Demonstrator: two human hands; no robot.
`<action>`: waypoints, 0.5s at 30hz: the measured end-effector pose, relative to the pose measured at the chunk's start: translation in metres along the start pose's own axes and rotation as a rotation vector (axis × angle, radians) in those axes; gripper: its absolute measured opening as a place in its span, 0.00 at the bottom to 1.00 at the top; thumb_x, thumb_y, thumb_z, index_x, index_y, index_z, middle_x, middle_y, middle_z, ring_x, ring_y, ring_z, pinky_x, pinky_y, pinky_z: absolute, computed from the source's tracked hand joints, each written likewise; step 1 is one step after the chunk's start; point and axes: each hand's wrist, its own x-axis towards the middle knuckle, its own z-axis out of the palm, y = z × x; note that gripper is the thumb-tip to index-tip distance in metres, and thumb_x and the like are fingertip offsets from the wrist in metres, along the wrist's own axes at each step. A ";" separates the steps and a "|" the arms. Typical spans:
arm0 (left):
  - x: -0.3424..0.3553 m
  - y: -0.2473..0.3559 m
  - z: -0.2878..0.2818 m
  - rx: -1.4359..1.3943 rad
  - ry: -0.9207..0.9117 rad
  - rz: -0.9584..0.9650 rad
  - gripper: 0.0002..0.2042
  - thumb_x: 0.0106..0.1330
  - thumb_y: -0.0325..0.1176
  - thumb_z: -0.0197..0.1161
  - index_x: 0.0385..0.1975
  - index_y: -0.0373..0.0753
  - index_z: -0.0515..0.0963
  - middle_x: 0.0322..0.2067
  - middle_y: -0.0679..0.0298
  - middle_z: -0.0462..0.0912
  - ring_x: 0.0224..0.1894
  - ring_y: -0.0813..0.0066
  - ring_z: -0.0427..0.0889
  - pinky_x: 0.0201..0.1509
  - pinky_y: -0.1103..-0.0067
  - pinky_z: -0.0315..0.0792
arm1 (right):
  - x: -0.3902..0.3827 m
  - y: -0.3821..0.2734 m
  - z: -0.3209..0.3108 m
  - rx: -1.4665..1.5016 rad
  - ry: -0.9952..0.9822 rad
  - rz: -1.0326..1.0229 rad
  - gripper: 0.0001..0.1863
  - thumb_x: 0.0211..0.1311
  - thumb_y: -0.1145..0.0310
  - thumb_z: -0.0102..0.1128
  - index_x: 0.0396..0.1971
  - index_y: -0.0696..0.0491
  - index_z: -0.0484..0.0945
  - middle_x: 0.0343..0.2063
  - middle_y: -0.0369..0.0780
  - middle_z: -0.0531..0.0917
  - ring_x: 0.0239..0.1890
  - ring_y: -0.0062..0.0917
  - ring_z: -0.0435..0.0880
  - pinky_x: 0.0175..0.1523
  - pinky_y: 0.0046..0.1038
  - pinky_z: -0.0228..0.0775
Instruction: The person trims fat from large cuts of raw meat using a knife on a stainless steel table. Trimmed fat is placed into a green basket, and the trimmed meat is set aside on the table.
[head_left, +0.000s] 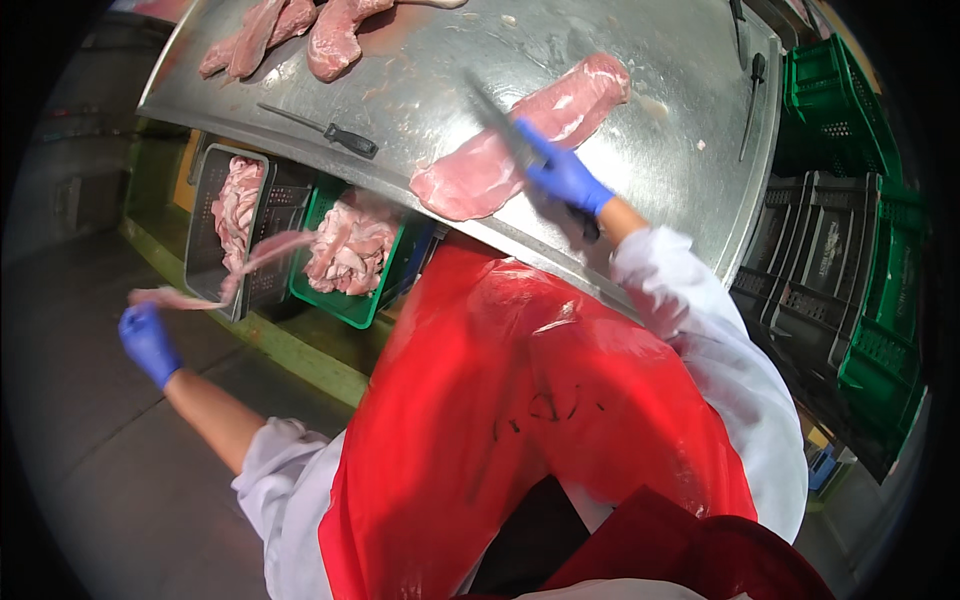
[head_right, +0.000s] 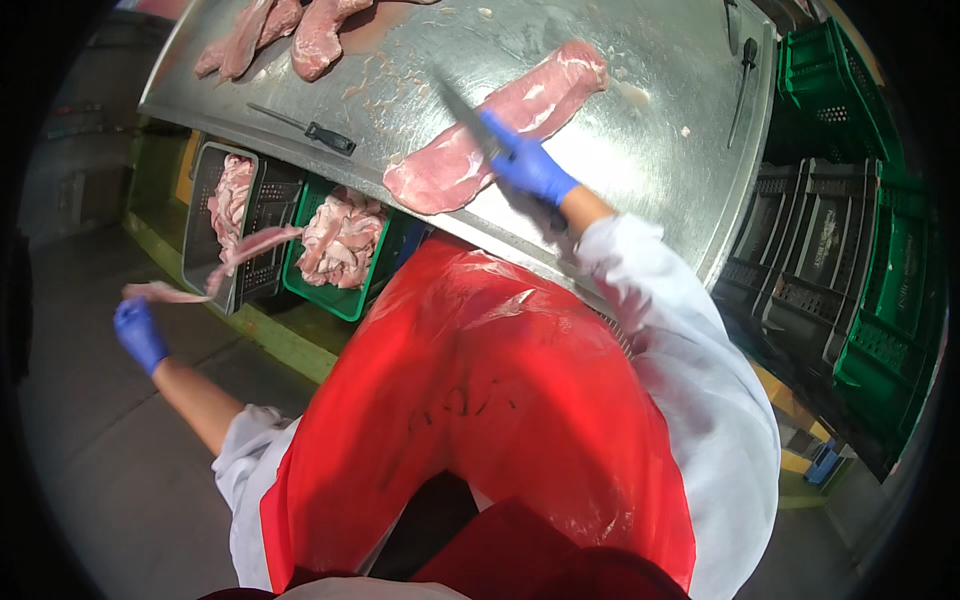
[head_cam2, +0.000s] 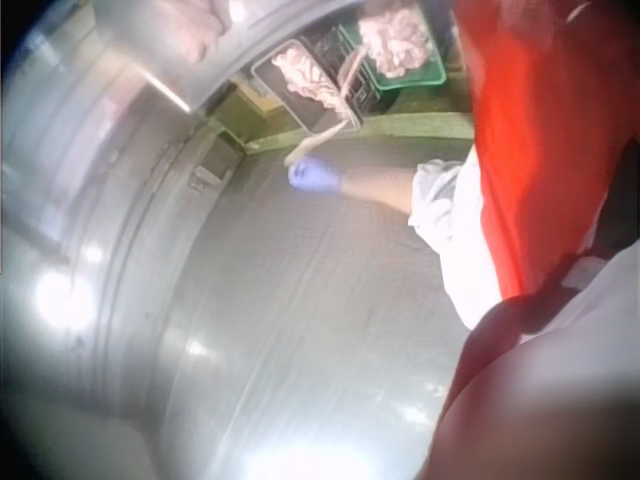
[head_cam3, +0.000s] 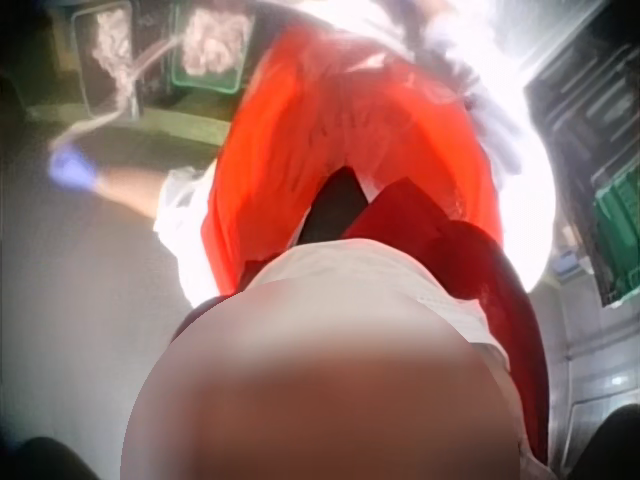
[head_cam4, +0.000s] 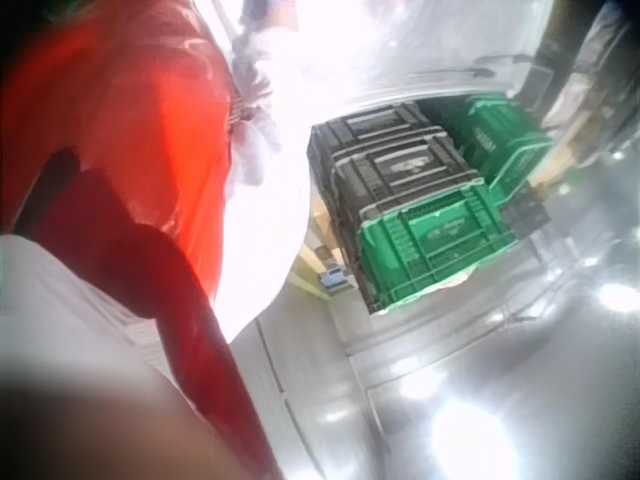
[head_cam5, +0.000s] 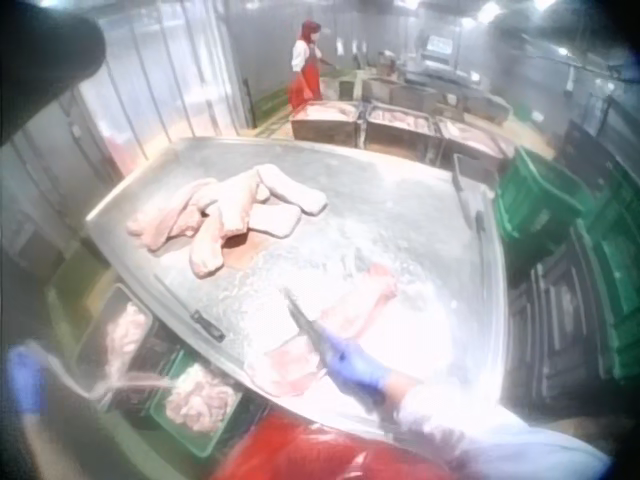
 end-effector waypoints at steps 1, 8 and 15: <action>-0.022 0.011 0.057 0.137 0.140 -0.156 0.22 0.58 0.35 0.70 0.45 0.24 0.74 0.34 0.55 0.83 0.36 0.68 0.83 0.44 0.71 0.78 | 0.016 0.007 -0.025 -0.083 -0.012 0.167 0.41 0.64 0.65 0.56 0.77 0.35 0.52 0.46 0.56 0.84 0.44 0.48 0.87 0.54 0.41 0.78; -0.193 0.332 0.331 -0.080 -0.405 0.757 0.47 0.48 0.53 0.75 0.66 0.34 0.64 0.61 0.44 0.70 0.64 0.44 0.69 0.69 0.55 0.61 | 0.028 0.011 -0.017 -0.489 -0.143 0.350 0.41 0.66 0.71 0.45 0.77 0.39 0.44 0.41 0.59 0.83 0.42 0.53 0.85 0.50 0.48 0.76; -0.121 0.393 0.389 0.132 -0.700 0.570 0.54 0.41 0.65 0.75 0.65 0.33 0.66 0.60 0.43 0.74 0.61 0.46 0.76 0.61 0.55 0.72 | -0.103 -0.062 -0.023 -0.476 -0.276 0.584 0.45 0.62 0.77 0.44 0.78 0.41 0.39 0.33 0.56 0.84 0.34 0.53 0.84 0.43 0.50 0.75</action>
